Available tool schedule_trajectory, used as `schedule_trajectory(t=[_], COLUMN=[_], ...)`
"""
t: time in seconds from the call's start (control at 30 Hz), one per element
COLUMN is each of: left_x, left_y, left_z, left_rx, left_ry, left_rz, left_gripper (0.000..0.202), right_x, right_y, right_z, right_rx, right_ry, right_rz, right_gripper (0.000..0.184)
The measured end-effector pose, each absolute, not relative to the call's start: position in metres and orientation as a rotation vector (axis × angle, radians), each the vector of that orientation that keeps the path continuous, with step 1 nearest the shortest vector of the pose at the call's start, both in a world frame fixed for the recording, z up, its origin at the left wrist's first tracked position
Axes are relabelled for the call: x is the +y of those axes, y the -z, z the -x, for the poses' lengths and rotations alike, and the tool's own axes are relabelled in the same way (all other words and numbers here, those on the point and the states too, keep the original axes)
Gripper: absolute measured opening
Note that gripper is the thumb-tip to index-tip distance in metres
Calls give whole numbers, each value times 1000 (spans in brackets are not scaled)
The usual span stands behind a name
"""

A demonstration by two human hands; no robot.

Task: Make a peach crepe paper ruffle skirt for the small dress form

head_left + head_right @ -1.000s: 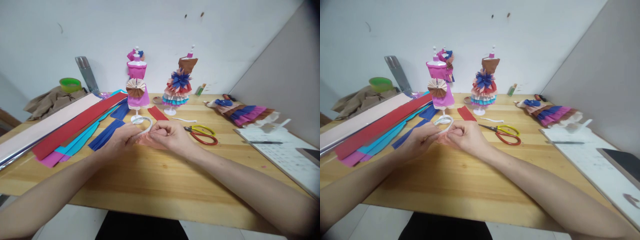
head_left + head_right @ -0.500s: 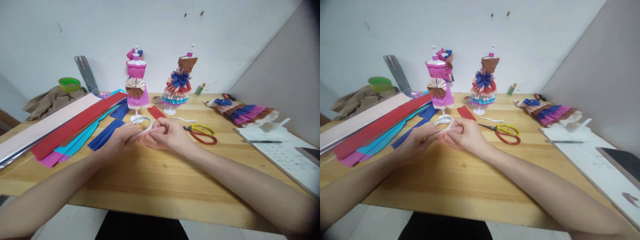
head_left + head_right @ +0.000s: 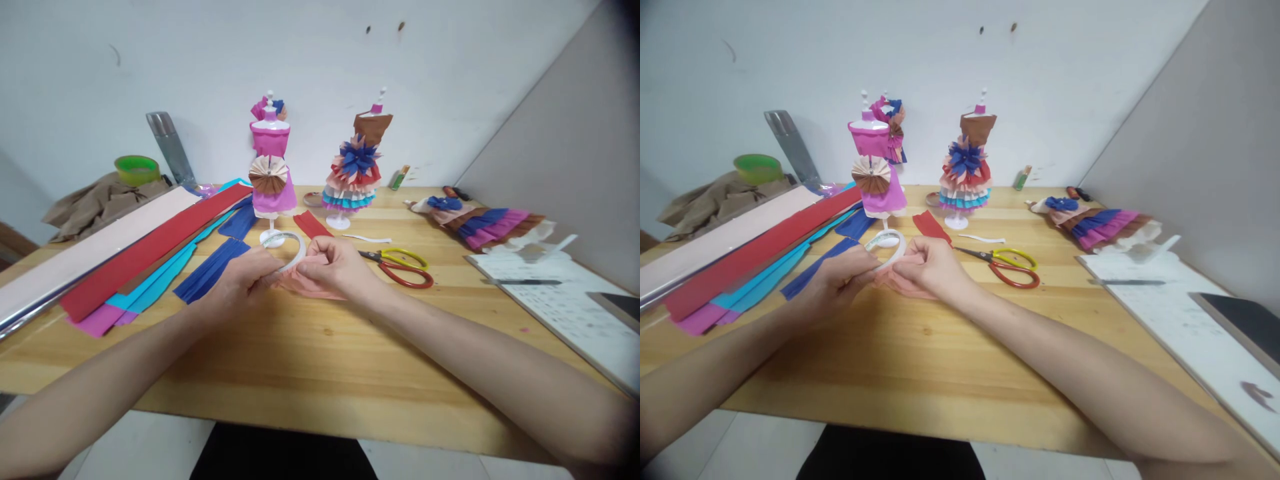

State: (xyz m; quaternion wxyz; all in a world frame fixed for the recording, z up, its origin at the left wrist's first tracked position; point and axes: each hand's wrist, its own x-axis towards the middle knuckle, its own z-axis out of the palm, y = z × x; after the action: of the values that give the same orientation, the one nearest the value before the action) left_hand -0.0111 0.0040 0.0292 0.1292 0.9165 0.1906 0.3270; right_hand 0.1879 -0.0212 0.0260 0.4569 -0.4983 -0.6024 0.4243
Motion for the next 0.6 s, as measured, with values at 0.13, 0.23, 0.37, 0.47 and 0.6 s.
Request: schedule_trajectory(t=[0.13,0.23,0.37,0.47,0.6], left_x=[6,7,7,7,8], left_y=[-29,-30,-31,-31,-31], left_z=[11,11,12,13,14], left_rx=[491,487,524,586,640], left_ry=[-913,-939,-972,-974,-955], left_rz=[-2734,-2749,-2706,-2685,-2679], left_gripper=[26,26,30,33,33], right_x=[-18,-17,-18,-20,-22], right_y=[-26,-27,-31,-33,-35], right_z=[-189,-191,-194,-195,-195], right_rx=[-1420,-1425,-1518,-1575,-1594], right_ry=[-1204,-1221,-1143,-1052,-888], right_rz=[1208,1214,1183,1173,1189], right_gripper=[29,30,28,26,26])
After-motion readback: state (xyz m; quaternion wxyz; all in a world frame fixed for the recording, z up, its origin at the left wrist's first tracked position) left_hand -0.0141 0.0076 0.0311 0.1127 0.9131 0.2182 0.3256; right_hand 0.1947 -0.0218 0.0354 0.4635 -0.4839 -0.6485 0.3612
